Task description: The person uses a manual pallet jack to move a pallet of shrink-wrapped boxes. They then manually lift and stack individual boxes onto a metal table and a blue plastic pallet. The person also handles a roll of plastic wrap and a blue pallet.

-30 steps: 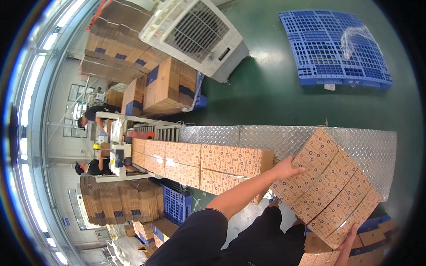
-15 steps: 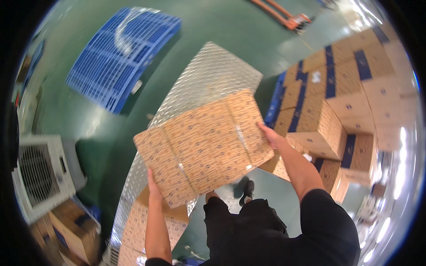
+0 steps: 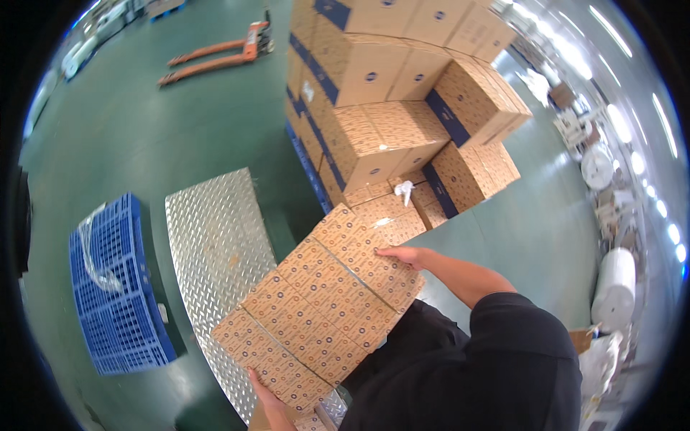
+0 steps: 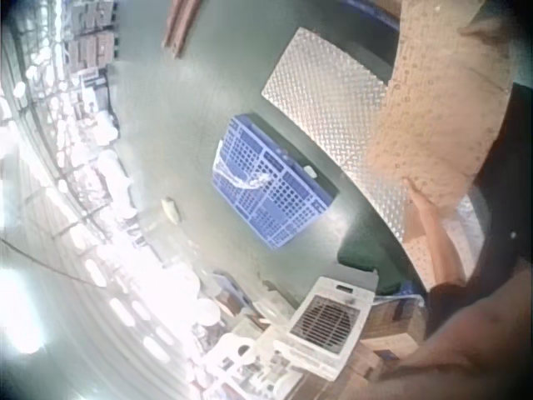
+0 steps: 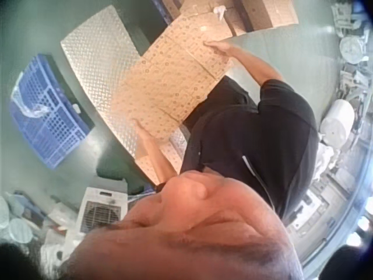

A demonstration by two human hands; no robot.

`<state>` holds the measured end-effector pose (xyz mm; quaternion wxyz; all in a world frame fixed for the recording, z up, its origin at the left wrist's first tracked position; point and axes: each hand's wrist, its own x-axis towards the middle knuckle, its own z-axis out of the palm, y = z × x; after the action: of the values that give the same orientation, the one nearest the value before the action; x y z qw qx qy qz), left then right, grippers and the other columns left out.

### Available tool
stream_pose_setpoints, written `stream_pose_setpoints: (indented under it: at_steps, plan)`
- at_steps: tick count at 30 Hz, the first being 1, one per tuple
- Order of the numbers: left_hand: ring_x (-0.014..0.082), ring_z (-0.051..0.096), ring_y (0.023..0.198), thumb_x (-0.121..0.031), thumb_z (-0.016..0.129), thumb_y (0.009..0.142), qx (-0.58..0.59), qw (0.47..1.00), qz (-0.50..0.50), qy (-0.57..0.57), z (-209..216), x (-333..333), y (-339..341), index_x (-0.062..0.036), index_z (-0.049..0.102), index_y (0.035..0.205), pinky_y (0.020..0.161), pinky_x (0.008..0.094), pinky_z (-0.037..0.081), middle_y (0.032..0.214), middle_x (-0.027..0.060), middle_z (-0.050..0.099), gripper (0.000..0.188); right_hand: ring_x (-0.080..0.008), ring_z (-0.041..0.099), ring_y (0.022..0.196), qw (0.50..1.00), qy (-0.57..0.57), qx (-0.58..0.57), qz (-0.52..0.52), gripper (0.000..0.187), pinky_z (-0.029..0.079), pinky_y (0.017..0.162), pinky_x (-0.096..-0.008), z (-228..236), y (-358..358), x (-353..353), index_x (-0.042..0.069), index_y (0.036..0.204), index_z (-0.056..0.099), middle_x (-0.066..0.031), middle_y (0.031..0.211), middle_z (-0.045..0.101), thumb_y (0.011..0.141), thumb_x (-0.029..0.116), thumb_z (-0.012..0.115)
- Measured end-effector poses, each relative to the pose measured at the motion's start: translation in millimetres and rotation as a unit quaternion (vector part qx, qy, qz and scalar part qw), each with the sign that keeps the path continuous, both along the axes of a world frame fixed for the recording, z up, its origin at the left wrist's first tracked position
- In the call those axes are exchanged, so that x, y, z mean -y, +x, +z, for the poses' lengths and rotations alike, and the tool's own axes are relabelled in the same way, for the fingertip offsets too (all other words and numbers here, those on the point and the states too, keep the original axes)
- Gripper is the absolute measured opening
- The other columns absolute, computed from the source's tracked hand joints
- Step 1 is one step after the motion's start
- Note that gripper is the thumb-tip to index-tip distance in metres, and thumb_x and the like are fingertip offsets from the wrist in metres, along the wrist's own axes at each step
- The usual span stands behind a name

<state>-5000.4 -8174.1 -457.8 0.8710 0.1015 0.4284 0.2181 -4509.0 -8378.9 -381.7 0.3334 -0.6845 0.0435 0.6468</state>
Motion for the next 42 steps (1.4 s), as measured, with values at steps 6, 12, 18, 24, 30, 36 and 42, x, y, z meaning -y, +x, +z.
stream_pose_setpoints:
  at_steps: [6,12,18,24,30,36,42]
  plan:
    - [0.0346,0.052,0.122,-0.055,0.044,0.094,-0.002,0.990,-0.138,0.029,24.0,35.6,137.7,-0.0061,0.038,0.144,0.098,0.0486,0.045,0.138,0.0174,0.050,0.070,-0.0238,0.059,0.117,0.987,-0.002,0.006,-0.159,0.058,0.047,0.098,-0.0413,31.7,79.4,151.3,0.011,0.133,0.057,-0.0084,0.132,0.060,0.090,0.051,0.061]
    - [0.0335,0.054,0.119,-0.052,0.040,0.097,-0.036,0.978,-0.197,0.057,54.6,76.7,300.0,-0.0041,0.039,0.141,0.097,0.0467,0.047,0.135,0.0169,0.052,0.066,-0.0246,0.059,0.116,0.970,0.046,-0.004,-0.240,0.058,0.047,0.099,-0.0407,46.0,191.0,252.4,0.009,0.132,0.057,-0.0115,0.131,0.060,0.090,0.048,0.062]
    - [0.0338,0.054,0.119,-0.052,0.039,0.096,-0.063,0.969,-0.233,0.060,78.6,132.6,479.9,-0.0049,0.039,0.142,0.097,0.0472,0.047,0.135,0.0173,0.052,0.066,-0.0220,0.059,0.115,0.967,0.075,0.029,-0.241,0.059,0.049,0.097,-0.0386,45.9,368.1,305.3,0.008,0.137,0.050,-0.0075,0.129,0.061,0.090,0.041,0.064]
    - [0.0306,0.051,0.123,-0.024,0.056,0.097,-0.110,0.923,-0.291,0.226,-16.4,156.8,612.6,-0.0033,0.031,0.145,0.101,0.0449,0.043,0.136,0.0152,0.050,0.058,-0.0287,0.055,0.119,0.928,-0.101,0.356,0.046,0.077,0.048,0.098,-0.0408,24.4,493.5,296.3,-0.002,0.140,0.040,-0.0221,0.133,0.053,0.085,0.045,0.069]
    - [0.0262,0.058,0.111,-0.019,0.061,0.096,-0.161,0.926,-0.236,0.246,-18.9,179.6,645.9,-0.0046,0.036,0.141,0.092,0.0400,0.050,0.128,0.0138,0.055,0.054,-0.0394,0.027,0.141,0.677,-0.137,0.687,0.223,0.074,0.014,0.117,-0.0525,-37.0,448.7,292.4,-0.001,0.146,0.033,-0.0254,0.151,0.031,0.092,0.048,0.051]
    - [0.0252,0.057,0.112,-0.014,0.063,0.093,-0.181,0.934,-0.205,0.230,-7.3,189.5,656.5,-0.0056,0.036,0.141,0.094,0.0383,0.048,0.128,0.0127,0.056,0.056,-0.0381,0.019,0.145,0.717,-0.126,0.646,0.228,0.080,0.003,0.118,-0.0542,-18.5,452.7,279.7,0.002,0.148,0.031,-0.0229,0.155,0.025,0.092,0.057,0.043]
    - [0.0246,0.057,0.113,-0.022,0.066,0.091,-0.231,0.885,-0.215,0.341,-16.8,192.6,650.4,-0.0046,0.034,0.143,0.097,0.0362,0.045,0.126,0.0133,0.058,0.064,-0.0398,0.013,0.146,0.703,-0.152,0.642,0.265,0.083,0.002,0.117,-0.0567,-19.3,443.8,279.4,0.005,0.151,0.026,-0.0219,0.157,0.021,0.092,0.061,0.040]
